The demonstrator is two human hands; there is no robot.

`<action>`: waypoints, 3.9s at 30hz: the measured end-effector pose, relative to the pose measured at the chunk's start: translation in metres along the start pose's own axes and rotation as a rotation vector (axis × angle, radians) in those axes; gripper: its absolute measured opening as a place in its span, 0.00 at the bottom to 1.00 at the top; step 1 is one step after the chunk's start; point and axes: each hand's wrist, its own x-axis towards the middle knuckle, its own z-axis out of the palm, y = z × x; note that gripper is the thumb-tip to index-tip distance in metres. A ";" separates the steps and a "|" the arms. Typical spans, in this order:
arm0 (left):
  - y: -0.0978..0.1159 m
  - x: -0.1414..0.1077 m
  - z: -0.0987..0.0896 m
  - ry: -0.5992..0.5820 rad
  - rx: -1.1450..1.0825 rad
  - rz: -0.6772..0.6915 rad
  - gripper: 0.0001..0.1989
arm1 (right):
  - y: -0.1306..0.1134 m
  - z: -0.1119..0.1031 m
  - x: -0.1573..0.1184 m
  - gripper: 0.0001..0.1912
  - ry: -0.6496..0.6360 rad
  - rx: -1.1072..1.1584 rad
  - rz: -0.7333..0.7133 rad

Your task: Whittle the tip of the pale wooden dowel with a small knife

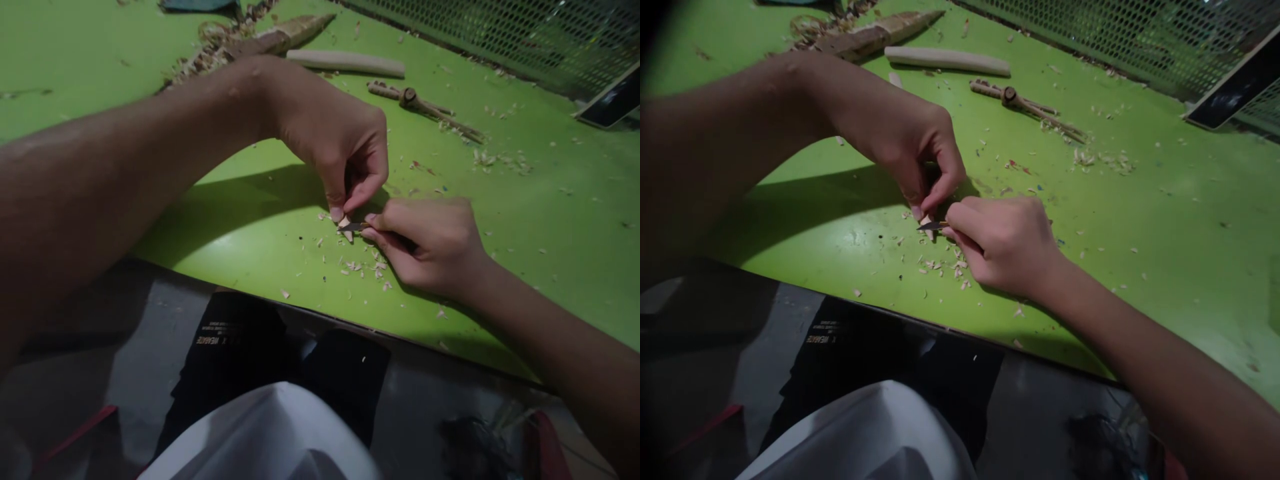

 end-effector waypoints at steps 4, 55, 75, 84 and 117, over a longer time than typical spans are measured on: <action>0.000 0.000 0.001 0.002 0.008 0.003 0.18 | 0.000 0.000 0.001 0.14 0.018 -0.018 -0.017; -0.006 -0.007 0.000 -0.038 -0.040 -0.005 0.10 | 0.003 0.000 -0.013 0.12 0.118 -0.004 -0.136; -0.009 -0.001 0.001 -0.055 0.010 0.119 0.12 | -0.001 -0.009 -0.004 0.12 -0.012 -0.074 -0.114; -0.006 -0.002 0.000 -0.061 0.023 0.097 0.13 | -0.002 -0.010 -0.003 0.14 0.008 -0.183 -0.171; -0.011 0.002 0.002 -0.028 -0.005 0.147 0.07 | 0.002 -0.017 -0.005 0.13 -0.033 -0.232 -0.198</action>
